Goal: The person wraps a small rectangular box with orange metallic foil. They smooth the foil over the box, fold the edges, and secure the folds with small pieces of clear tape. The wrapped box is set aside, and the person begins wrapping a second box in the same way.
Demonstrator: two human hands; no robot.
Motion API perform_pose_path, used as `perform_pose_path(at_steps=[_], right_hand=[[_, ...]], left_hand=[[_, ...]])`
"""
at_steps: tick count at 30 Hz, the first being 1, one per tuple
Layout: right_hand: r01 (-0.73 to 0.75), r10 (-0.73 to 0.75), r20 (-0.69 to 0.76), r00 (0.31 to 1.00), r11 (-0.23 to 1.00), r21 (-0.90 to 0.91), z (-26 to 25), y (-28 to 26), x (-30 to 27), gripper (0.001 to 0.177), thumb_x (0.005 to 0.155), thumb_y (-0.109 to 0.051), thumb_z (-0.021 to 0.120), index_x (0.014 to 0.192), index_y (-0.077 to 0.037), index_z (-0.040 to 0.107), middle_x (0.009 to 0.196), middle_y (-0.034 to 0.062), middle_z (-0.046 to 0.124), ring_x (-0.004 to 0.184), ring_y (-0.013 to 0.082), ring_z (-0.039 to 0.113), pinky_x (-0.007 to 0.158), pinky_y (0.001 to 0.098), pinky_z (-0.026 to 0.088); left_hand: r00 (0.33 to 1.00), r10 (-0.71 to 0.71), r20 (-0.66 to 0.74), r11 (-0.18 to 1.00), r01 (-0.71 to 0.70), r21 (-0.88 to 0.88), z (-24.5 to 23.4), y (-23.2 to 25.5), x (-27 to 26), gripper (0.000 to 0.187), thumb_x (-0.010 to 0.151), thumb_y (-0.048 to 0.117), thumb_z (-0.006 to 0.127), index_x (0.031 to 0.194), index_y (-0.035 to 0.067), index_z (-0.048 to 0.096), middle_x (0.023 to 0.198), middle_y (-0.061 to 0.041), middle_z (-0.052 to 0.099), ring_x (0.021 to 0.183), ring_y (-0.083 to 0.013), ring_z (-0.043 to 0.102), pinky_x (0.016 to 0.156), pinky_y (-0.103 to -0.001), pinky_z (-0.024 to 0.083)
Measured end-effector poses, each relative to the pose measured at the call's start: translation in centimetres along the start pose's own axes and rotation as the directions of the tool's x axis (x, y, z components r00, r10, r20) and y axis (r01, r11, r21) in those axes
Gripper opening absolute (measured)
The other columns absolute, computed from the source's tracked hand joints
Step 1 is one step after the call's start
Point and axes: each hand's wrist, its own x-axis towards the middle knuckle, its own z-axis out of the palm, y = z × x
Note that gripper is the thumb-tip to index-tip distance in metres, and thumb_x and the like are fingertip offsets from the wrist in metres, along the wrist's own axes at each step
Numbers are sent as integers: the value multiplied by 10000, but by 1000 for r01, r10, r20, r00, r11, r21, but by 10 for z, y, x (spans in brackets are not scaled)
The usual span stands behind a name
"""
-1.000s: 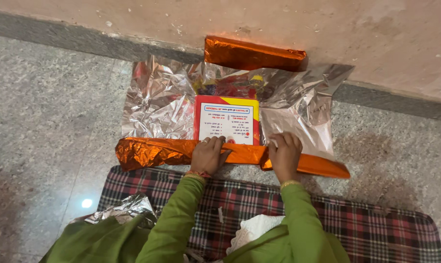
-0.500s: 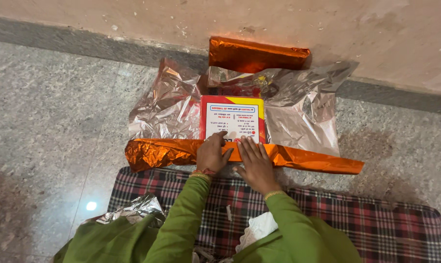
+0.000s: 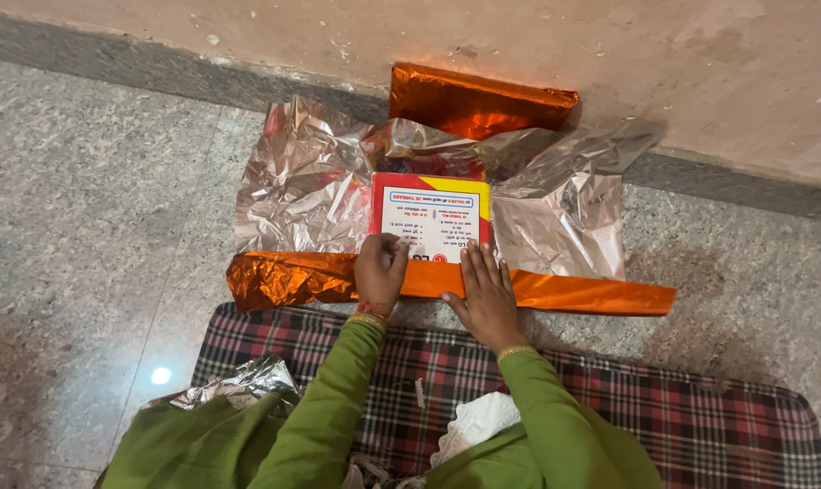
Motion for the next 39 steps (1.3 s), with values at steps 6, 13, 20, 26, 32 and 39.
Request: perform_pose_path(at_steps=[6, 13, 20, 26, 32, 39], right_hand=[[-22, 26, 66, 997, 998, -58, -3, -1, 0, 867, 922, -452, 599, 1615, -59, 257, 1710, 122, 204, 1586, 303, 113, 1232, 573, 129], [1, 10, -70, 998, 989, 145, -15, -4, 5, 736, 928, -420, 673, 1514, -58, 413, 1627, 142, 352, 1533, 352, 242, 1192, 592, 209], [96, 72, -440, 895, 933, 346, -49, -29, 2, 269, 921, -120, 738, 1176, -38, 708, 1185, 131, 631, 1141, 317, 597, 962, 429, 504], [-83, 214, -123, 969, 751, 655, -50, -42, 5, 143, 911, -118, 773, 986, -23, 698, 929, 86, 679, 794, 186, 717, 690, 319, 576], [-139, 206, -14, 978, 706, 694, -42, -45, 11, 393, 741, -181, 883, 1002, -5, 645, 993, 86, 646, 794, 174, 703, 673, 317, 577], [-72, 139, -58, 989, 772, 631, -36, -50, 6, 254, 768, -121, 835, 927, -1, 676, 1068, 99, 619, 761, 209, 667, 683, 333, 556]], left_hand=[[891, -119, 439, 775, 360, -520, 24, 12, -34, 431, 968, 19, 610, 1388, 70, 526, 1007, -67, 688, 849, -120, 662, 742, -287, 571], [852, -68, 520, 685, 418, -596, 11, 5, -35, 709, 984, -69, 452, 1633, 116, 236, 1127, -112, 679, 1008, -153, 656, 920, -302, 558], [858, -63, 509, 672, 413, -614, 11, 10, -37, 797, 987, -93, 477, 1665, 148, 136, 1200, -140, 691, 1097, -174, 644, 916, -318, 516], [860, -90, 503, 631, 440, -639, 8, 15, -29, 780, 1026, -71, 471, 1680, 165, 118, 1384, -182, 668, 1270, -214, 638, 1057, -337, 521], [836, -138, 532, 630, 489, -604, 5, 23, -28, 855, 981, -107, 499, 1665, 197, 87, 1386, -208, 645, 1280, -222, 631, 1030, -362, 545], [851, -96, 517, 632, 453, -628, 8, 21, -30, 983, 933, -119, 535, 1669, 220, -22, 1392, -212, 638, 1227, -225, 645, 999, -354, 550]])
